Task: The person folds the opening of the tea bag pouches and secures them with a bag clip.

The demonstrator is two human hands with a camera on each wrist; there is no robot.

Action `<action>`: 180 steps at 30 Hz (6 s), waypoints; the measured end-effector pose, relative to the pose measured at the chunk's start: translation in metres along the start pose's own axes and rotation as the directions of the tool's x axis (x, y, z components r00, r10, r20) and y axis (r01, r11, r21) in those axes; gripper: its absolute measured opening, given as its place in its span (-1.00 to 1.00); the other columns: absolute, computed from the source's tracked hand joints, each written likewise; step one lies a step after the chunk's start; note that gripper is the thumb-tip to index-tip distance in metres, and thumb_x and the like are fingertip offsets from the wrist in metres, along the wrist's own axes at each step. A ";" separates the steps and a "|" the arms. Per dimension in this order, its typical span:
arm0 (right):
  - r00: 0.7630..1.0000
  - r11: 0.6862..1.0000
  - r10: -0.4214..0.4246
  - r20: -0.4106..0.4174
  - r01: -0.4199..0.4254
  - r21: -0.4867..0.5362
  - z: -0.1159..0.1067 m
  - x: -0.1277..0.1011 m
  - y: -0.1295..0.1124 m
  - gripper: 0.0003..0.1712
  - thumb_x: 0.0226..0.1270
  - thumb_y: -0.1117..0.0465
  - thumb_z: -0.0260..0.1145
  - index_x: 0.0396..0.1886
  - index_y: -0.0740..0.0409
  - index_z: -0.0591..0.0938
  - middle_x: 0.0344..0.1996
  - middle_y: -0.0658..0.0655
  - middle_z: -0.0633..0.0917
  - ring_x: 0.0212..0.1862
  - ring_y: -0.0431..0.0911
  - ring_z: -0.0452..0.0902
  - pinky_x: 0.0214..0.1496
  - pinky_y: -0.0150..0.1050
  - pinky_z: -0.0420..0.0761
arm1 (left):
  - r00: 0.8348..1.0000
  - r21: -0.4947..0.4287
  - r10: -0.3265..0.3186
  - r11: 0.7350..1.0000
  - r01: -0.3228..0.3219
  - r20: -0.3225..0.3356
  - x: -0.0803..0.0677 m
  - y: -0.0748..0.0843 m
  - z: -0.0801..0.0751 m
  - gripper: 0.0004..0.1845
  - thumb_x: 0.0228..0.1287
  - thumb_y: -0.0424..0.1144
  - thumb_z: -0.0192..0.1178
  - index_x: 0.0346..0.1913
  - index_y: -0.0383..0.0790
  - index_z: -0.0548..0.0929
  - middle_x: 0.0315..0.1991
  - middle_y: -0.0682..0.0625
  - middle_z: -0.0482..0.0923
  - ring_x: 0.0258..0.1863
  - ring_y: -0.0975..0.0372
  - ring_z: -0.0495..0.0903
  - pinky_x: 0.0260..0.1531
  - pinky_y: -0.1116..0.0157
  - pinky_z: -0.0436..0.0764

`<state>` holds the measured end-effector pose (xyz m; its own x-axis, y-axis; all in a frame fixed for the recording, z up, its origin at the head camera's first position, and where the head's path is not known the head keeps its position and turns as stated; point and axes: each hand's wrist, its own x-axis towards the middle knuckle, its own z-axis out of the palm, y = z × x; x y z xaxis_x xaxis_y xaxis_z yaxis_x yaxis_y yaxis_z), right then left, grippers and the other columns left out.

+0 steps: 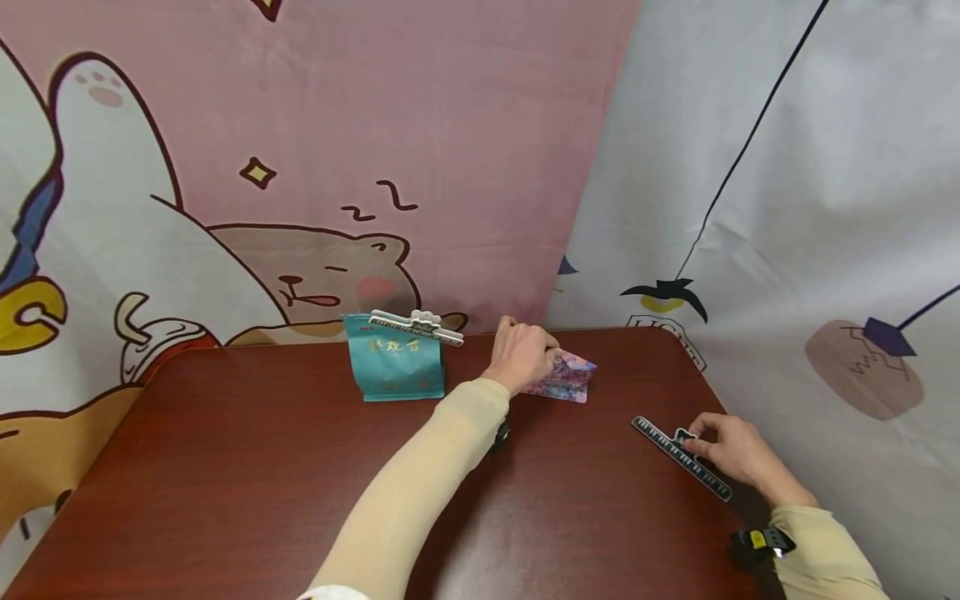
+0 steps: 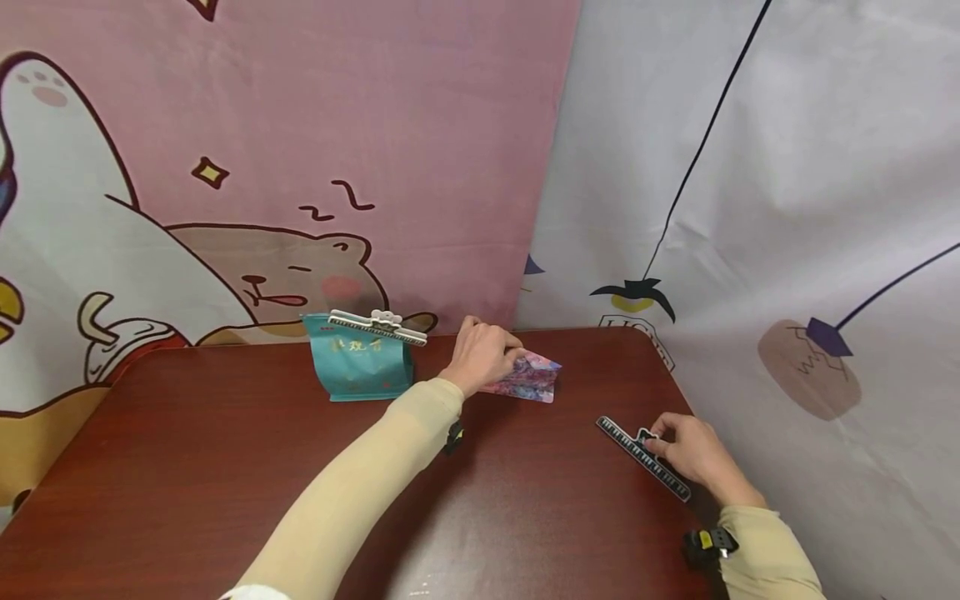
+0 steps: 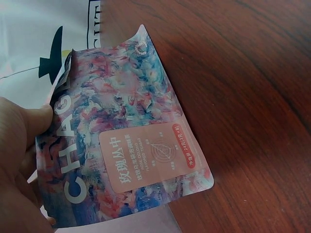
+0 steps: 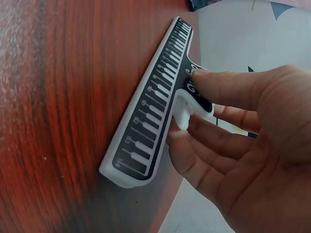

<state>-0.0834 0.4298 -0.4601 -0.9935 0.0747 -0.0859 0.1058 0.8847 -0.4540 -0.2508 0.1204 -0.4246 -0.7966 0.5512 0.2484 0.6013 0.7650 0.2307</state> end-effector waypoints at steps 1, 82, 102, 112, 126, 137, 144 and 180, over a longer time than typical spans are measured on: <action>1.000 1.000 -0.001 -0.002 0.001 -0.001 0.000 0.000 0.000 -0.84 0.31 0.25 0.46 -0.34 0.14 0.60 -0.50 0.05 0.53 -0.46 -0.08 0.33 -0.41 -0.17 0.31 | 1.000 0.001 -0.001 1.000 0.001 0.002 0.000 0.000 0.000 -0.78 0.51 0.02 0.21 -0.02 0.24 0.86 -0.25 0.27 0.81 -0.42 0.35 0.67 0.03 0.18 0.32; 0.967 0.989 -0.139 -0.215 0.148 0.025 -0.001 0.038 -0.054 -0.66 0.47 0.35 0.29 0.18 0.37 0.63 0.05 0.45 0.67 -0.03 0.31 0.61 -0.01 0.27 0.55 | 1.000 0.007 -0.002 1.000 0.002 0.003 0.000 0.000 0.001 -0.78 0.51 0.03 0.21 -0.03 0.23 0.86 -0.21 0.28 0.81 -0.39 0.34 0.69 0.06 0.17 0.32; 0.919 0.980 -0.181 -0.350 0.198 0.015 0.001 0.048 -0.061 -0.70 0.38 0.43 0.35 0.08 0.37 0.70 -0.03 0.43 0.72 -0.11 0.28 0.65 -0.08 0.21 0.55 | 1.000 0.009 -0.001 1.000 0.001 -0.003 0.000 0.000 0.000 -0.78 0.50 0.03 0.23 -0.03 0.23 0.86 -0.21 0.27 0.81 -0.36 0.33 0.71 0.07 0.16 0.34; 0.902 0.981 -0.164 -0.399 0.190 0.026 0.005 0.052 -0.061 -0.72 0.31 0.47 0.40 0.01 0.37 0.73 -0.11 0.40 0.75 -0.22 0.20 0.67 -0.24 0.01 0.57 | 1.000 0.016 -0.006 1.000 0.006 0.001 0.001 0.001 0.000 -0.78 0.50 0.03 0.23 -0.03 0.22 0.86 -0.23 0.27 0.81 -0.37 0.33 0.70 0.06 0.17 0.33; 0.886 0.987 -0.136 -0.443 0.162 0.021 0.008 0.056 -0.063 -0.77 0.29 0.51 0.37 -0.06 0.38 0.74 -0.20 0.39 0.77 -0.18 0.26 0.68 -0.19 0.11 0.58 | 1.000 0.021 -0.013 1.000 0.012 0.023 0.001 0.001 0.001 -0.77 0.51 0.04 0.21 0.01 0.23 0.85 -0.21 0.26 0.81 -0.34 0.33 0.71 0.09 0.16 0.33; 0.902 0.988 -0.110 -0.418 0.144 0.051 0.010 0.059 -0.068 -0.75 0.31 0.56 0.29 -0.06 0.39 0.74 -0.24 0.38 0.78 -0.19 0.25 0.72 -0.26 -0.03 0.56 | 1.000 0.028 -0.014 1.000 0.014 0.012 0.001 0.000 0.002 -0.77 0.50 0.05 0.22 -0.01 0.25 0.85 -0.20 0.28 0.80 -0.33 0.34 0.71 0.08 0.17 0.33; 0.910 0.988 -0.099 -0.404 0.137 0.065 0.010 0.062 -0.069 -0.76 0.32 0.55 0.29 -0.06 0.39 0.74 -0.23 0.37 0.78 -0.19 0.23 0.71 -0.28 -0.08 0.56 | 1.000 0.029 -0.015 0.999 0.015 0.007 0.001 0.001 0.002 -0.78 0.49 0.04 0.22 0.00 0.25 0.85 -0.19 0.29 0.80 -0.32 0.34 0.71 0.08 0.17 0.33; 0.888 0.984 -0.092 -0.451 0.150 0.092 0.021 0.071 -0.071 -0.76 0.32 0.56 0.27 -0.15 0.31 0.77 -0.32 0.32 0.79 -0.31 0.12 0.66 -0.38 -0.20 0.46 | 1.000 0.017 -0.020 1.000 0.020 0.001 0.001 0.000 0.004 -0.80 0.49 0.02 0.23 -0.03 0.27 0.86 -0.18 0.30 0.80 -0.32 0.36 0.71 0.07 0.17 0.33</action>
<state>-0.1607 0.3628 -0.4531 -0.9106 0.1922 0.3659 -0.0405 0.8395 -0.5418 -0.2520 0.1227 -0.4276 -0.8087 0.5358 0.2427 0.5838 0.7815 0.2199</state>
